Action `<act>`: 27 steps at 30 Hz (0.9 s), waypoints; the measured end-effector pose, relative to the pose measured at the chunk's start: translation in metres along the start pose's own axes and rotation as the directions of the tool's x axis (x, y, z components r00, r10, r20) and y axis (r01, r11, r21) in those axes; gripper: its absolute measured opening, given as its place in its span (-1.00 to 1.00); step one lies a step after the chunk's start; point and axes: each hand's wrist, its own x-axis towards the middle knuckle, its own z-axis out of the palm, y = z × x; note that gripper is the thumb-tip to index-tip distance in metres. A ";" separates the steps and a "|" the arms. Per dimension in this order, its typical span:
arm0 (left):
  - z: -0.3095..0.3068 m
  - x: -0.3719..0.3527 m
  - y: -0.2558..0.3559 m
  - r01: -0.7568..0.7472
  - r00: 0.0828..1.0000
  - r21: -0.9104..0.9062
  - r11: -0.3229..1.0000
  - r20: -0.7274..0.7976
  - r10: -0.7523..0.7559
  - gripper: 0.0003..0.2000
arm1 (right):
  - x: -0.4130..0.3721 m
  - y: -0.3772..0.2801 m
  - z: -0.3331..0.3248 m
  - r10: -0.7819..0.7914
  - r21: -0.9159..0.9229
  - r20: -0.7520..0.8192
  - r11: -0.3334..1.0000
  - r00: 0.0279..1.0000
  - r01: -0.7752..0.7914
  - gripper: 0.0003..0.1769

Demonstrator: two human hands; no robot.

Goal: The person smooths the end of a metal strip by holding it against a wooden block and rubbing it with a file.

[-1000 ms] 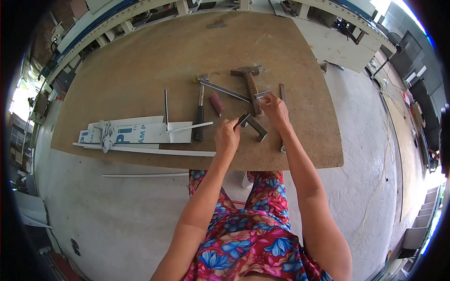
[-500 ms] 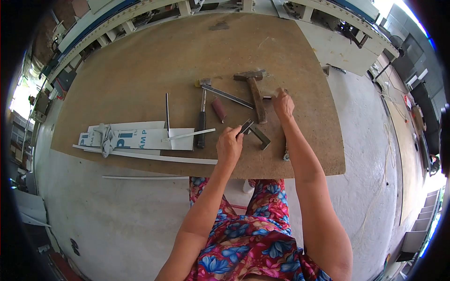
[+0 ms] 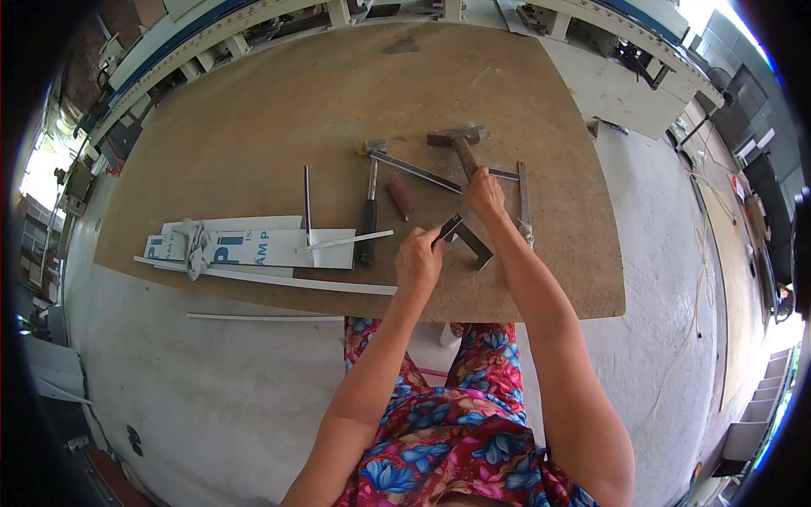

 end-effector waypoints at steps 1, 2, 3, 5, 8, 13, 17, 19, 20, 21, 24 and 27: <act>-0.001 0.000 0.000 -0.005 1.000 0.002 1.000 0.004 0.005 -0.73 | 0.001 0.003 -0.005 -0.040 0.021 0.008 0.999 0.999 0.040 -0.64; -0.001 0.002 -0.001 -0.011 1.000 0.002 1.000 0.006 0.011 -0.73 | -0.001 0.003 -0.021 -0.015 0.177 0.113 0.984 0.993 -0.005 -0.66; -0.001 0.003 -0.001 -0.009 1.000 0.008 1.000 -0.003 0.009 -0.73 | -0.006 0.000 -0.046 -0.009 0.320 0.222 0.945 0.975 -0.064 -0.68; 0.000 0.001 -0.002 0.000 1.000 0.023 1.000 -0.004 0.000 -0.73 | -0.006 0.011 -0.055 -0.040 0.572 0.346 0.801 0.937 -0.177 -0.69; 0.005 0.000 -0.009 -0.048 0.998 -0.027 0.999 -0.043 0.046 -0.74 | -0.056 0.005 -0.097 -0.117 0.741 0.307 0.652 0.944 -0.160 -0.74; 0.003 0.002 -0.009 -0.053 0.998 0.017 0.998 -0.017 0.054 -0.76 | -0.129 0.004 -0.144 -0.346 0.926 0.133 0.378 0.929 0.009 -0.65; 0.005 0.003 -0.015 -0.069 0.998 -0.010 0.998 -0.001 0.069 -0.82 | -0.167 -0.002 -0.179 -0.254 0.691 0.247 0.723 0.935 0.014 -0.55; 0.003 0.006 -0.015 -0.085 0.996 0.021 0.996 0.013 0.085 -0.84 | -0.177 0.007 -0.174 -0.261 0.676 0.278 0.737 0.924 0.005 -0.56; 0.001 0.008 -0.014 -0.090 0.996 0.037 0.995 0.020 0.089 -0.85 | -0.181 0.009 -0.173 -0.266 0.668 0.296 0.744 0.918 0.000 -0.57; -0.001 0.009 -0.013 -0.065 0.996 0.040 0.997 0.056 0.063 -0.81 | -0.184 0.009 -0.174 -0.281 0.663 0.294 0.749 0.914 0.017 -0.58; -0.004 0.011 -0.011 -0.051 0.994 0.064 0.997 0.105 0.044 -0.79 | -0.190 0.009 -0.170 -0.273 0.634 0.333 0.773 0.903 0.000 -0.54; -0.005 0.011 -0.010 -0.079 0.995 0.088 0.993 0.073 0.072 -0.82 | -0.192 0.002 -0.170 -0.283 0.572 0.264 0.816 0.922 0.086 -0.47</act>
